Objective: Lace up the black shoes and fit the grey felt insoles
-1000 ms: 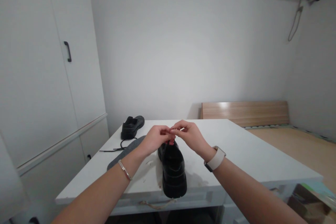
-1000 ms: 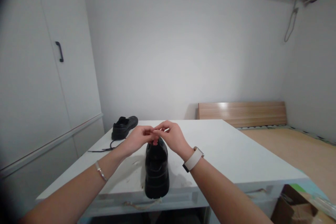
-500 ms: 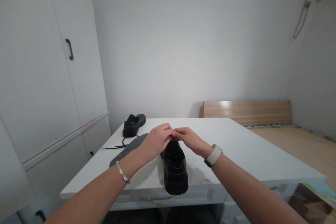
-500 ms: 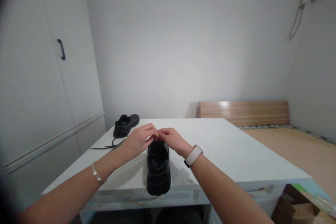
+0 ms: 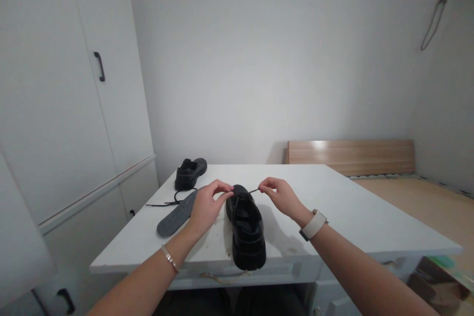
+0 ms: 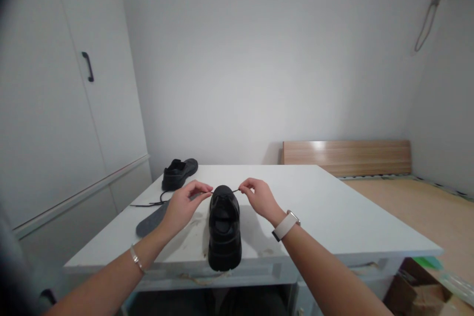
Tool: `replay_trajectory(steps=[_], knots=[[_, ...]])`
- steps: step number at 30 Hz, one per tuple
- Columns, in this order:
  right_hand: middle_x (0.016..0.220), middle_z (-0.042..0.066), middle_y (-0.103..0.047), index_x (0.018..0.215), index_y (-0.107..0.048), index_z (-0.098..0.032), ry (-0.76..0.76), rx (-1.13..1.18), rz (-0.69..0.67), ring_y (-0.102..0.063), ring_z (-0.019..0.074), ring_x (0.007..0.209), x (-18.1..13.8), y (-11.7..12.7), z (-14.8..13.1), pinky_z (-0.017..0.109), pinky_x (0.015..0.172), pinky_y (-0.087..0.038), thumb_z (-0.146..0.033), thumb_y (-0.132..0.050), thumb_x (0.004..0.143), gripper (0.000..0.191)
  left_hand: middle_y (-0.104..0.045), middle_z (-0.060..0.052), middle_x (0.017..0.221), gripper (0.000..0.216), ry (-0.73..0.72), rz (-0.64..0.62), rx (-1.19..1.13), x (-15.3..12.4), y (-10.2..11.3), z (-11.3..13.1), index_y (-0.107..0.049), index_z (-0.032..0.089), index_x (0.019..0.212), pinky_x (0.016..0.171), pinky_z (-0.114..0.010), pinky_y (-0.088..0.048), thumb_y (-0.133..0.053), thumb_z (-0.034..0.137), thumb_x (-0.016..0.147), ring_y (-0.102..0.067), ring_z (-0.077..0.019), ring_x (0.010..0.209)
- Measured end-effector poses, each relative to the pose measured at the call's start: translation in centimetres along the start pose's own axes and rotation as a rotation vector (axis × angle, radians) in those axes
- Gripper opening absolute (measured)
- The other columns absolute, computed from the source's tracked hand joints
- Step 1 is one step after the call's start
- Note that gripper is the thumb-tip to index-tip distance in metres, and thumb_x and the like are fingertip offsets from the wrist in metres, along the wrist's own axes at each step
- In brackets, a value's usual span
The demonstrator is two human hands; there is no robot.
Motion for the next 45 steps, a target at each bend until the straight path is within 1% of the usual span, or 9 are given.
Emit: replay_trajectory(steps=[4,7,14,20,23,29,34,41,45], knots=[[0.069,0.006,-0.070,0.068,-0.068,-0.019,0.006,-0.120,0.077,-0.062,0.0214,0.071,-0.7,1.1,1.5,0.037,0.074,-0.047,-0.034,-0.063,0.078,0.018,-0.076,-0.012,0.095,0.020,0.106,0.029,-0.177,-1.1,-0.5,-2.2,-0.048,0.021,0.086,0.088,-0.042,-0.055,-0.055,0.040,0.090,-0.072,-0.0251,0.094],[0.081,0.006,-0.072,0.078,-0.068,-0.019,0.089,-0.164,0.097,-0.064,0.0214,0.082,-1.1,0.5,-0.5,0.038,0.083,-0.047,-0.034,-0.059,0.084,0.018,-0.076,-0.007,0.085,0.021,0.121,-0.029,-0.258,0.0,-1.9,-1.2,-0.041,0.023,0.089,0.085,-0.038,-0.055,-0.049,0.042,0.093,-0.072,-0.0211,0.085],[0.082,0.003,-0.070,0.080,-0.066,-0.021,0.392,-0.353,0.070,-0.061,0.0196,0.085,-1.9,-1.7,-7.2,0.037,0.083,-0.045,-0.024,-0.061,0.089,0.011,-0.071,-0.002,0.067,0.011,0.119,-0.280,-0.203,2.8,-3.8,2.0,-0.066,0.017,0.081,0.066,-0.026,-0.046,-0.068,0.027,0.079,-0.065,-0.0167,0.066],[0.096,0.005,-0.072,0.094,-0.070,-0.021,0.237,-0.092,-0.005,-0.065,0.0184,0.087,-1.3,-2.0,-5.1,0.033,0.079,-0.050,-0.027,-0.069,0.085,0.011,-0.071,-0.004,0.073,0.021,0.119,-0.276,-0.208,2.8,-3.3,1.9,-0.069,0.015,0.076,0.068,-0.027,-0.047,-0.068,0.036,0.079,-0.065,-0.0177,0.070],[0.081,0.003,-0.073,0.086,-0.070,-0.019,0.144,-0.076,-0.045,-0.065,0.0171,0.076,-1.3,-2.3,-4.2,0.032,0.077,-0.050,-0.019,-0.067,0.085,0.003,-0.071,-0.004,0.073,0.021,0.126,-0.263,-0.204,2.7,-3.3,1.8,-0.066,0.016,0.076,0.071,-0.027,-0.047,-0.068,0.036,0.079,-0.066,-0.0176,0.072],[0.081,0.004,-0.062,0.084,-0.062,-0.018,0.346,-0.473,0.018,-0.054,0.0171,0.076,-2.3,-1.6,-5.6,0.031,0.072,-0.043,-0.013,-0.058,0.091,0.010,-0.067,0.000,0.064,0.021,0.209,-0.263,-0.192,1.9,-3.2,0.4,-0.055,0.019,0.081,0.060,-0.023,-0.040,-0.062,0.038,0.082,-0.064,-0.0162,0.065],[0.087,0.003,-0.060,0.092,-0.061,-0.020,0.438,-0.510,-0.200,-0.053,0.0171,0.082,-3.9,-1.4,-5.1,0.029,0.073,-0.043,-0.013,-0.052,0.095,0.012,-0.072,-0.005,0.077,0.023,0.250,-0.263,-0.172,1.6,-3.2,-0.7,-0.055,0.018,0.079,0.067,-0.026,-0.046,-0.061,0.041,0.082,-0.066,-0.0177,0.073],[0.092,0.006,-0.064,0.089,-0.064,-0.019,0.453,-0.629,-0.263,-0.054,0.0206,0.089,-3.9,-2.2,-4.2,0.039,0.086,-0.042,-0.013,-0.056,0.091,0.010,-0.068,-0.002,0.077,0.004,0.054,-0.312,0.129,1.6,-3.3,1.5,-0.062,0.018,0.077,0.074,-0.030,-0.047,-0.065,0.015,0.074,-0.062,-0.0179,0.078],[0.092,0.006,-0.066,0.091,-0.064,-0.018,0.336,-0.337,-0.160,-0.056,0.0192,0.087,-2.4,-3.0,-4.5,0.036,0.084,-0.043,-0.010,-0.052,0.089,0.015,-0.063,-0.004,0.086,0.017,-0.149,-0.297,0.399,1.5,-3.2,2.9,-0.062,0.019,0.083,0.082,-0.036,-0.046,-0.062,0.004,0.075,-0.056,-0.0222,0.090]])
Point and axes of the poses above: each hand's wrist, its own x-axis towards the middle knuckle, its own y-axis out of the back of the hand, z = x × y, the point moved 4 cm from there along x, towards the middle knuckle
